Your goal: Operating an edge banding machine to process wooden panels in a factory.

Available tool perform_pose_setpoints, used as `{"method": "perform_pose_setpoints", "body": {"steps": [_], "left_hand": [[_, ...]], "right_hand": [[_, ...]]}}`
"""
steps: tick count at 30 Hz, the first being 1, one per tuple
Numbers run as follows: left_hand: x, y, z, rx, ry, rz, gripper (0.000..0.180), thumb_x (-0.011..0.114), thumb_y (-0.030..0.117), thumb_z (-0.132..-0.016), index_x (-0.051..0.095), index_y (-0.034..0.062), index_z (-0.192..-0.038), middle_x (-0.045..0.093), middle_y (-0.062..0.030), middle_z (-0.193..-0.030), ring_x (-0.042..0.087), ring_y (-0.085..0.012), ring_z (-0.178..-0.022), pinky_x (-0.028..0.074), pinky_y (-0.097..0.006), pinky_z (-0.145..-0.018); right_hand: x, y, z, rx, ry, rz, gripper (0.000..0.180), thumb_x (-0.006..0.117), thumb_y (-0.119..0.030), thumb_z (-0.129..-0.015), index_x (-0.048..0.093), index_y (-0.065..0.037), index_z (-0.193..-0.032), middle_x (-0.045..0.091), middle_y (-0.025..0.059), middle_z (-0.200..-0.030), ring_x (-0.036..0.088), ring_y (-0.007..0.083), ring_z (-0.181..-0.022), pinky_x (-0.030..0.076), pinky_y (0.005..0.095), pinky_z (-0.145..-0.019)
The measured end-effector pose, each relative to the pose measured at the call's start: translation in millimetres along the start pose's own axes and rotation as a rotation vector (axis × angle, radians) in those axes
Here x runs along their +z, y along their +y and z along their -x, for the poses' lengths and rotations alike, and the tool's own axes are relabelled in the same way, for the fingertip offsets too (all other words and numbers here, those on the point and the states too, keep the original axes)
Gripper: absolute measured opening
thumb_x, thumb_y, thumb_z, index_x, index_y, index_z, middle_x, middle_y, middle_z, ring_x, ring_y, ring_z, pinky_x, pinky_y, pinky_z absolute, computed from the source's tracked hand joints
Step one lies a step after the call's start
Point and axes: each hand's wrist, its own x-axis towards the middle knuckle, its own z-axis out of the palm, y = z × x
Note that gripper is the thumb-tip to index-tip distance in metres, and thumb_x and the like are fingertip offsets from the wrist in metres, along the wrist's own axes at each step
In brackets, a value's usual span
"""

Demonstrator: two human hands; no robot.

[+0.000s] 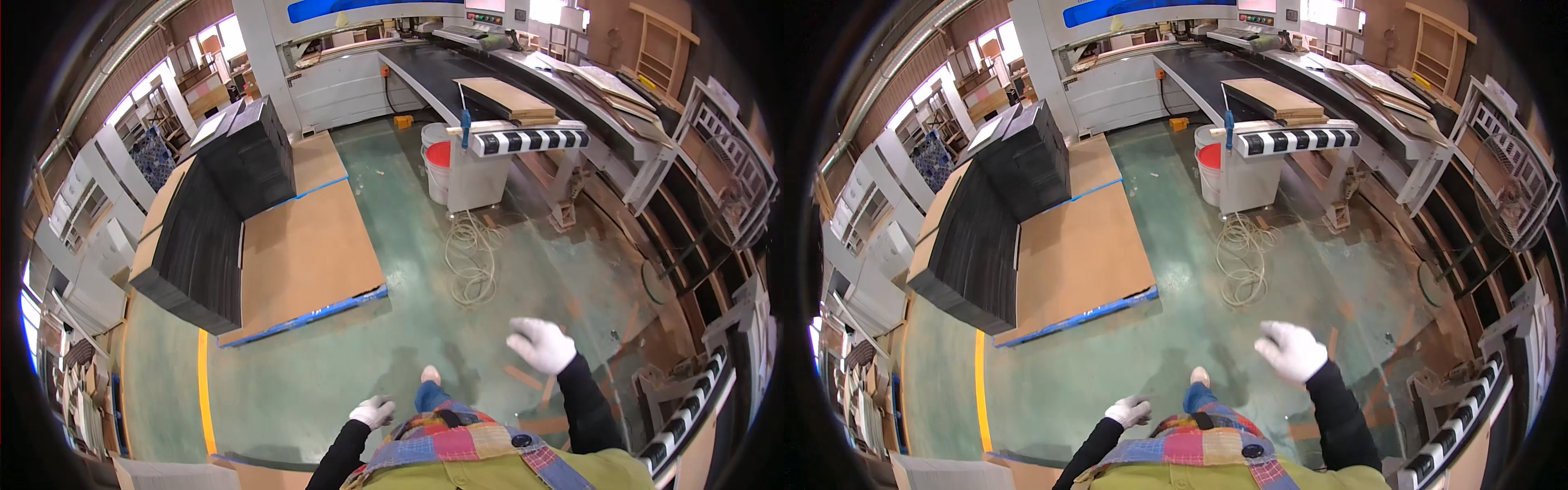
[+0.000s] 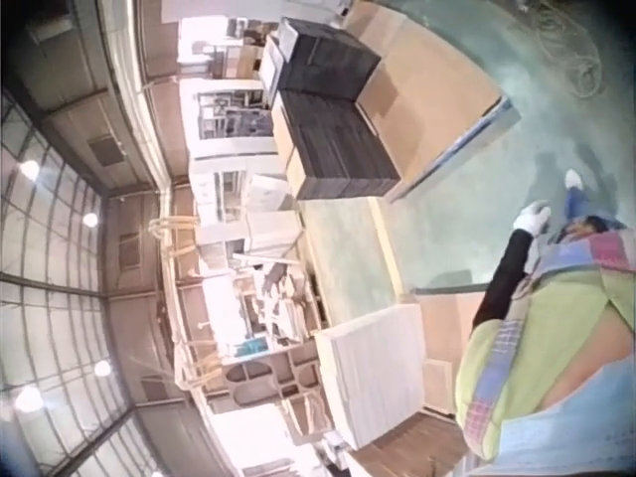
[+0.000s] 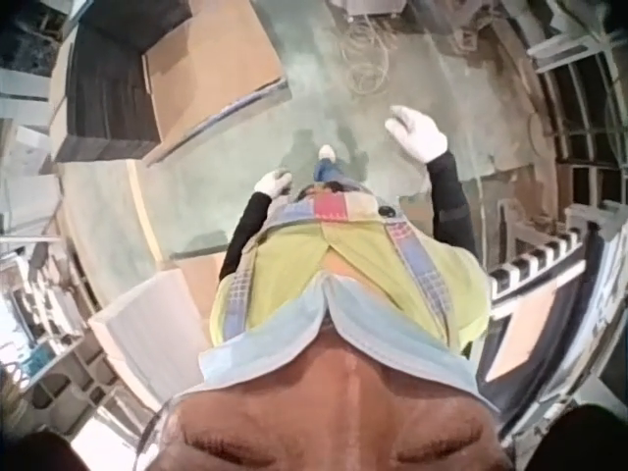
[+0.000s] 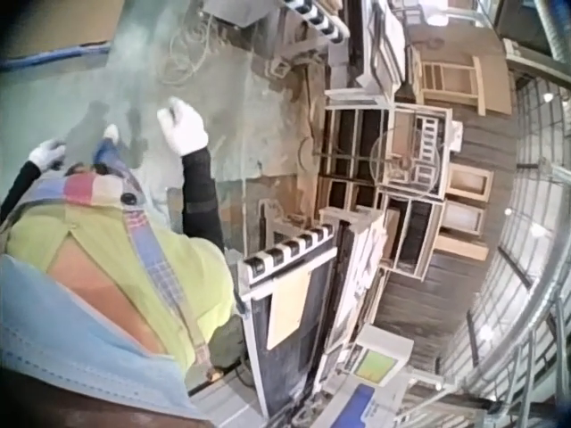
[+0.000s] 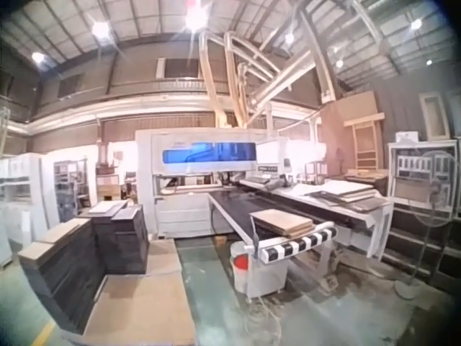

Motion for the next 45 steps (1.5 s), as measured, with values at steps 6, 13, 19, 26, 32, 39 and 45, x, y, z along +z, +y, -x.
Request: {"method": "perform_pose_setpoints", "body": {"steps": [6, 13, 19, 26, 32, 39, 45], "left_hand": [[-143.0, -66.5, -48.2, -0.353, -0.015, -1.062, 0.036, 0.06, 0.039, -0.077, 0.06, 0.0122, -0.102, 0.067, -0.0121, -0.099, 0.063, -0.0287, -0.097, 0.051, -0.039, -0.079], [-190.9, -28.9, -85.2, -0.762, 0.235, -0.673, 0.037, 0.052, 0.04, -0.083, 0.066, 0.0139, -0.104, 0.067, -0.015, -0.1, 0.064, -0.03, -0.097, 0.052, -0.043, -0.081], [-219.9, 30.5, -219.9, -0.691, 0.229, -0.321, 0.03, 0.051, 0.032, -0.085, 0.064, 0.0115, -0.104, 0.066, -0.0158, -0.096, 0.064, -0.03, -0.094, 0.052, -0.046, -0.077], [-383.0, 124.2, -400.0, -0.615, 0.101, -0.393, 0.024, 0.049, 0.022, -0.088, 0.061, 0.0086, -0.104, 0.064, -0.0166, -0.091, 0.065, -0.03, -0.09, 0.053, -0.049, -0.071], [-502.0, 248.5, -558.1, -0.509, 0.222, 0.358, 0.025, 0.045, 0.017, -0.091, 0.057, 0.0065, -0.109, 0.062, -0.0167, -0.09, 0.063, -0.0306, -0.084, 0.052, -0.049, -0.064], [-437.7, 368.2, -636.9, -0.063, 0.169, -0.24, 0.028, 0.05, 0.021, -0.087, 0.064, 0.0039, -0.106, 0.067, -0.0161, -0.086, 0.065, -0.0233, -0.075, 0.051, -0.037, -0.069], [-303.3, 422.7, -583.3, 0.068, -0.302, -1.162, 0.051, 0.046, 0.042, -0.087, 0.059, 0.0064, -0.121, 0.059, -0.016, -0.123, 0.053, -0.0312, -0.118, 0.041, -0.039, -0.101]], "right_hand": [[12.1, 98.3, -266.7, 0.266, 0.384, -0.204, 0.046, 0.057, -0.034, -0.087, 0.06, 0.002, -0.115, 0.063, 0.0218, -0.109, 0.059, 0.0354, -0.105, 0.045, 0.0376, -0.093], [-12.7, 143.3, -512.8, 0.2, 0.571, 0.413, 0.069, 0.055, -0.049, -0.085, 0.046, 0.0, -0.131, 0.04, 0.0223, -0.139, 0.029, 0.0399, -0.133, 0.024, 0.0462, -0.11], [-23.6, 170.6, -640.5, 0.355, 0.594, 0.389, 0.08, 0.055, -0.058, -0.082, 0.044, 0.004, -0.132, 0.038, 0.0237, -0.141, 0.026, 0.0402, -0.135, 0.018, 0.0503, -0.111], [-25.2, 172.9, -685.3, 0.388, 0.891, -0.092, 0.058, 0.071, -0.036, -0.076, 0.056, -0.007, -0.124, 0.052, 0.0206, -0.129, 0.045, 0.0332, -0.124, 0.028, 0.044, -0.107], [-111.1, 132.8, -629.0, 0.029, 0.975, -0.635, 0.029, 0.06, -0.004, -0.088, 0.055, -0.001, -0.116, 0.062, 0.0017, -0.101, 0.057, 0.0124, -0.091, 0.047, 0.0266, -0.082], [-180.8, 136.4, -526.7, 0.848, 0.387, -0.146, 0.04, 0.067, -0.036, -0.08, 0.063, -0.006, -0.106, 0.064, 0.0107, -0.075, 0.064, 0.0217, -0.068, 0.05, 0.0332, -0.067], [-202.1, 124.5, -453.4, 0.911, 0.089, -0.045, 0.039, 0.072, -0.032, -0.076, 0.065, -0.007, -0.105, 0.064, 0.0081, -0.07, 0.059, 0.0151, -0.058, 0.05, 0.0304, -0.059]]}}
